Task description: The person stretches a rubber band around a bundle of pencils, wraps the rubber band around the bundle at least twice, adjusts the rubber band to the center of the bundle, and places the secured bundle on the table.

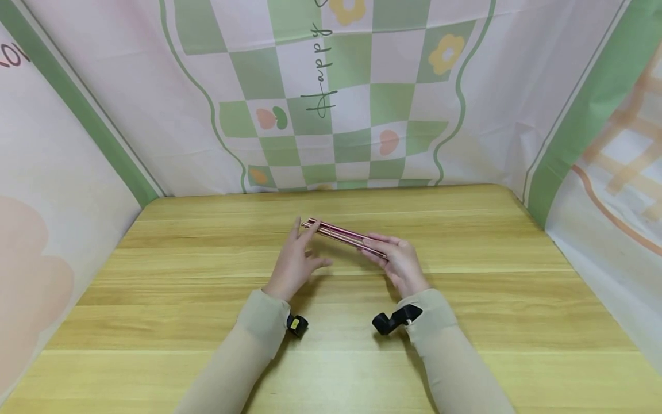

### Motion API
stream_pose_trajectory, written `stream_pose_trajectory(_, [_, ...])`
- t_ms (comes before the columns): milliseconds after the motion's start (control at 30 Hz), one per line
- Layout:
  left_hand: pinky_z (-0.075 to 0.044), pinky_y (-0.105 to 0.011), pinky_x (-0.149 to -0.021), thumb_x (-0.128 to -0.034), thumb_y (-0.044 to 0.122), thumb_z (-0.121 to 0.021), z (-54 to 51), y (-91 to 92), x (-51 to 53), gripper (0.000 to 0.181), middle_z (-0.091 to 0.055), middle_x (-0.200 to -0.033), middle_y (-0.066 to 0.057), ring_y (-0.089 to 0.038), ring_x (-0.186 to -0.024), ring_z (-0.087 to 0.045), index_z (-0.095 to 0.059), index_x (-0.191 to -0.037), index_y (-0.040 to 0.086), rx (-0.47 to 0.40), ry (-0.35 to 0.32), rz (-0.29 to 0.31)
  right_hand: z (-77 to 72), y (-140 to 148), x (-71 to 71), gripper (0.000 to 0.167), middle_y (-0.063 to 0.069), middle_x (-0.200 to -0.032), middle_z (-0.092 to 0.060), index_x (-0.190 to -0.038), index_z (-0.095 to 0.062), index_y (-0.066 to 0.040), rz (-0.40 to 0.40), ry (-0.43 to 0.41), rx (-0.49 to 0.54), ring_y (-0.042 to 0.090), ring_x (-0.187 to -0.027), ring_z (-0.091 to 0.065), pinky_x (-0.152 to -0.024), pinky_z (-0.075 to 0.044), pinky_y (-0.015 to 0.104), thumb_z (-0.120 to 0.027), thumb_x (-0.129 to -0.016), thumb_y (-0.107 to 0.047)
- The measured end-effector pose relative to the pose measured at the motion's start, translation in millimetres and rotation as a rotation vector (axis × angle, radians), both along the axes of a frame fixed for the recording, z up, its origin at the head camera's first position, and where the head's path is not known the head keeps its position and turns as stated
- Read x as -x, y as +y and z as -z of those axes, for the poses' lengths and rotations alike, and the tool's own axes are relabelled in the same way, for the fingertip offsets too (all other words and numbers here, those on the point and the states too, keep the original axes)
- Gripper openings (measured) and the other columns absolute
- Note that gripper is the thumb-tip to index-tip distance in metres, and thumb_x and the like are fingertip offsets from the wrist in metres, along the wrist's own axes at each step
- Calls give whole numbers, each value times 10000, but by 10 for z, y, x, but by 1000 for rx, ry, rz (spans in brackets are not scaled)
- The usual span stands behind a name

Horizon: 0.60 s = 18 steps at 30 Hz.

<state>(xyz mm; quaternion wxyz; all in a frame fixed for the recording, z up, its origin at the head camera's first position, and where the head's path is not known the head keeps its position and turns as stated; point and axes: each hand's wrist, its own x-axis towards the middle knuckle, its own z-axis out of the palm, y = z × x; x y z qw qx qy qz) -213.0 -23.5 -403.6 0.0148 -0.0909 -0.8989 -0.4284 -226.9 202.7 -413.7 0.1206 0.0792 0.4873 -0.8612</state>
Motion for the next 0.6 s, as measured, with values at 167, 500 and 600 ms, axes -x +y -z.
stream_pose_trajectory(167, [-421, -469, -1115, -783, 218, -828, -22, -67, 28, 764, -177, -1649, -131, -416, -1420, -371, -488, -1468, 203, 96, 70, 14, 17, 24, 7, 197, 89, -929, -728, -902, -743, -47, -53, 10, -31, 205, -830, -749, -812, -595, 223, -600, -932, 85])
stream_pose_trajectory(500, [-490, -394, -1066, -753, 139, -855, -41, -135, 40, 509, -591, -1390, -137, -317, -1279, -565, -696, -1235, 114, 96, 190, 46, -3, 158, 15, 195, 87, -968, -711, -969, -734, -66, -163, 9, -103, 199, -843, -742, -791, -599, 216, -590, -945, 63])
stream_pose_trajectory(600, [-529, -388, -1013, -757, 130, -855, -29, -144, 40, 472, -673, -1261, -119, -288, -1177, -625, -711, -1205, 91, 59, 199, 70, -3, 165, 24, 220, 77, -959, -712, -950, -738, -79, -190, 13, -150, 190, -828, -743, -754, -600, 205, -582, -939, 77])
